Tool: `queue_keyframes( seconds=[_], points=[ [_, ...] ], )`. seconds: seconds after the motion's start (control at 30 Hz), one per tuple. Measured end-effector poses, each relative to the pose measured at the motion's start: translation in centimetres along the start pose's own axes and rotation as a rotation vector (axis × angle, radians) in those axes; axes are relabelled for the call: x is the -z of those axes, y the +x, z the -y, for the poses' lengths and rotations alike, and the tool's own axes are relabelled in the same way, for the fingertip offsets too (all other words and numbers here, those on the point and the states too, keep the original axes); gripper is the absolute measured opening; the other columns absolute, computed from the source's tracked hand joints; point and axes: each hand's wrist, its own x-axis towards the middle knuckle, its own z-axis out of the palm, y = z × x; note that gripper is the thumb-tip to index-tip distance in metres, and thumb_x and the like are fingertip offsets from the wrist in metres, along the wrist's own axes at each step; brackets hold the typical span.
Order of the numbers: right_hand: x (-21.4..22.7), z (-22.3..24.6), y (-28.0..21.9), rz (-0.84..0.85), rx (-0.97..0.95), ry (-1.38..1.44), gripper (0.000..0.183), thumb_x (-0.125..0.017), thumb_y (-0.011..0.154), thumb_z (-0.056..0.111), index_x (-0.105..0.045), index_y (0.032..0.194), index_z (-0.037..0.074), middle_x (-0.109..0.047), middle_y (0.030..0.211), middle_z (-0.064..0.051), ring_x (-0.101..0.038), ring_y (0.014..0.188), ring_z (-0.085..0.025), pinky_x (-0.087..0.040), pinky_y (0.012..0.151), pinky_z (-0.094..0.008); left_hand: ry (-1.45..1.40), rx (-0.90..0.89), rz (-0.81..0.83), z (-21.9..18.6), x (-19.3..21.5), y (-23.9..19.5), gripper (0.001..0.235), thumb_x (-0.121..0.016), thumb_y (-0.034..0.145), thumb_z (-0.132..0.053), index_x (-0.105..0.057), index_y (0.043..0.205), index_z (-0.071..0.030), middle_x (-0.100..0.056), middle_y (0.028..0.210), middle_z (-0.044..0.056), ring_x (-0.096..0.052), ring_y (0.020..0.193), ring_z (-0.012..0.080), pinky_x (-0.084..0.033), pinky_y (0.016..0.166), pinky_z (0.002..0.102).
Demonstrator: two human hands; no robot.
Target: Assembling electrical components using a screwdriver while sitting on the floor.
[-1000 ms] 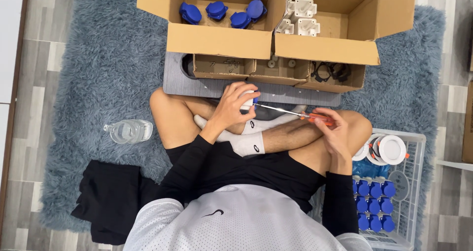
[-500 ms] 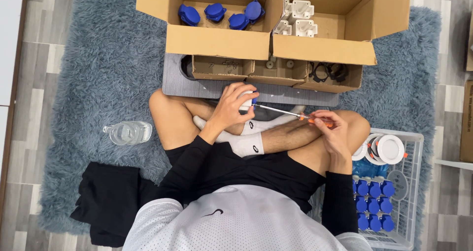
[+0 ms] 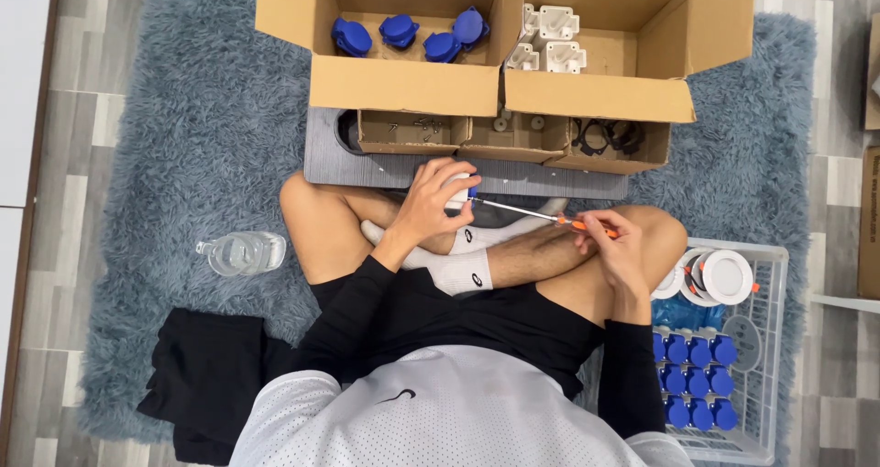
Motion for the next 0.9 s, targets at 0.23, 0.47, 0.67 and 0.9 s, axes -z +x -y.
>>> queue_keyframes(
  seconds=[0.23,0.47,0.67,0.9],
  points=[
    [0.4,0.5,-0.2,0.051,0.074,0.008,0.016,-0.071,0.106,0.001,-0.077,0.119,-0.008,-0.079,0.110,-0.027,-0.080,0.084,-0.027,-0.065,0.062,-0.033,0.010,-0.010,0.001,0.2,-0.1,-0.1,0.045,-0.074,0.085,-0.030,-0.079,0.129,-0.022,-0.073,0.132,0.001,-0.066,0.119,0.0304,-0.051,0.091,0.041],
    [1.0,0.8,-0.1,0.085,0.216,-0.093,0.014,-0.081,0.094,-0.006,-0.080,0.108,-0.007,-0.075,0.117,-0.025,-0.077,0.103,-0.029,-0.066,0.085,-0.041,0.017,-0.013,-0.004,-0.1,0.1,0.1,0.043,-0.074,0.086,-0.031,-0.079,0.128,-0.022,-0.074,0.132,0.001,-0.067,0.119,0.0298,-0.051,0.090,0.041],
    [1.8,0.8,-0.3,0.109,0.263,-0.088,0.013,-0.084,0.089,-0.008,-0.079,0.102,-0.006,-0.073,0.121,-0.026,-0.076,0.112,-0.030,-0.063,0.095,-0.040,0.001,-0.010,-0.033,0.0,0.0,0.3,0.039,-0.075,0.089,-0.032,-0.080,0.126,-0.023,-0.074,0.131,0.001,-0.067,0.118,0.0303,-0.050,0.091,0.042],
    [1.2,2.2,-1.3,0.095,0.258,-0.060,0.012,-0.082,0.093,-0.005,-0.079,0.103,0.001,-0.072,0.127,-0.017,-0.072,0.119,-0.022,-0.057,0.104,-0.034,0.013,-0.049,-0.077,-0.3,0.2,0.7,0.028,-0.073,0.100,-0.033,-0.080,0.125,-0.026,-0.074,0.135,0.000,-0.066,0.127,0.0306,-0.048,0.098,0.045]
  ],
)
